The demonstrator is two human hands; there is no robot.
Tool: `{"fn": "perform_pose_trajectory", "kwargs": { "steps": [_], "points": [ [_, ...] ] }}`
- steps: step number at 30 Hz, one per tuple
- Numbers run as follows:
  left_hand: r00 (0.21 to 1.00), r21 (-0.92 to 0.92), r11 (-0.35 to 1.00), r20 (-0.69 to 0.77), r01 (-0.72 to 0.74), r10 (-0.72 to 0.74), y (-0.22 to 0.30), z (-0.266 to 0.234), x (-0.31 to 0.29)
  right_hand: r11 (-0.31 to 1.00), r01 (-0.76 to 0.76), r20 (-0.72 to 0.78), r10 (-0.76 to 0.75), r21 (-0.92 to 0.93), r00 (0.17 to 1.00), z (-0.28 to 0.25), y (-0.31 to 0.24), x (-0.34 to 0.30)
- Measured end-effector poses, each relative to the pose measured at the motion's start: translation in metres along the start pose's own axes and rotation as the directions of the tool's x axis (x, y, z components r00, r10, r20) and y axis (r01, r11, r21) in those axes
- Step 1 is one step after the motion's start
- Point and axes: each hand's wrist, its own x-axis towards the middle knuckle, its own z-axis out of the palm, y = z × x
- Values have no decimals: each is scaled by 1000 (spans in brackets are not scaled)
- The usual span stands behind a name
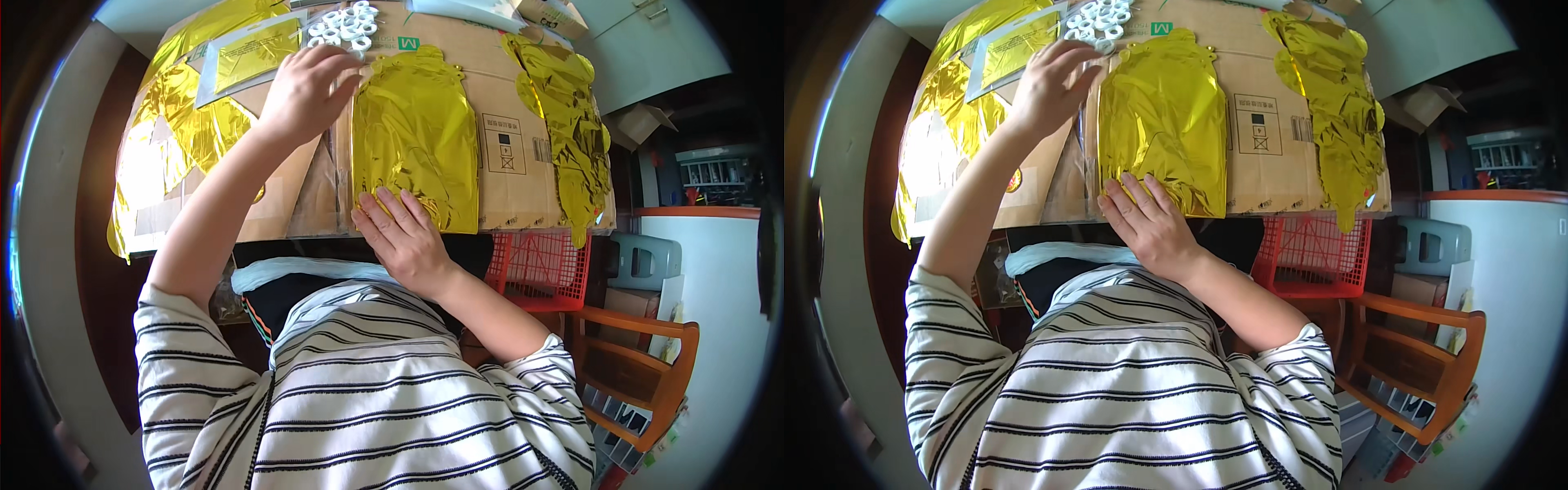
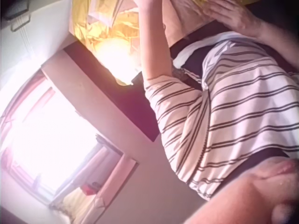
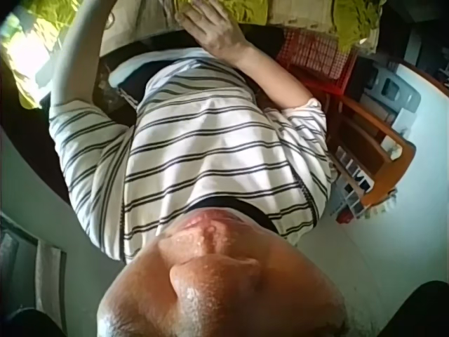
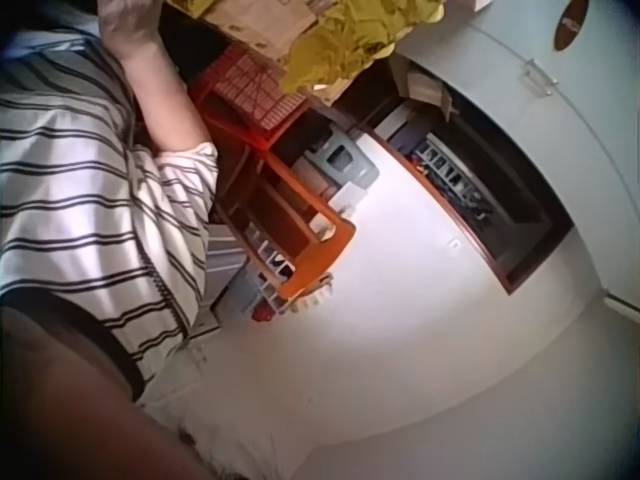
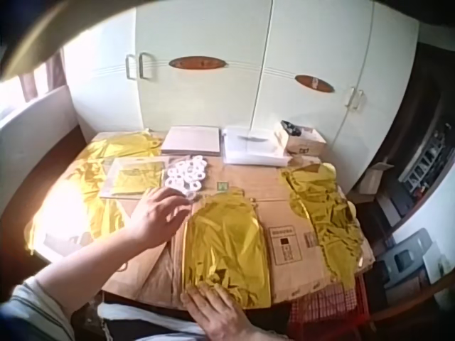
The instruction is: Folding and flattening gold foil balloons on a cardboard surface.
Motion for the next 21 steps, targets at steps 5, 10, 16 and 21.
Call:
{"fn": "perform_pose_trajectory", "kwargs": {
  "steps": [5,10,16,21],
  "points": [
    [667,-267,638,510,723,-543,34,-28,-28,1000,-18,-10,18,2,1000,3,-1,-2],
    [621,-272,577,530,770,-578,30,-15,-20,1000,-1,-7,1,-3,1000,1,-2,1],
    [602,-294,551,592,781,-536,9,12,14,999,-28,-20,28,-20,999,-1,-3,2],
    [572,-319,494,619,809,-537,4,17,19,999,-24,-33,23,-25,999,1,-3,3]
  ]
}}
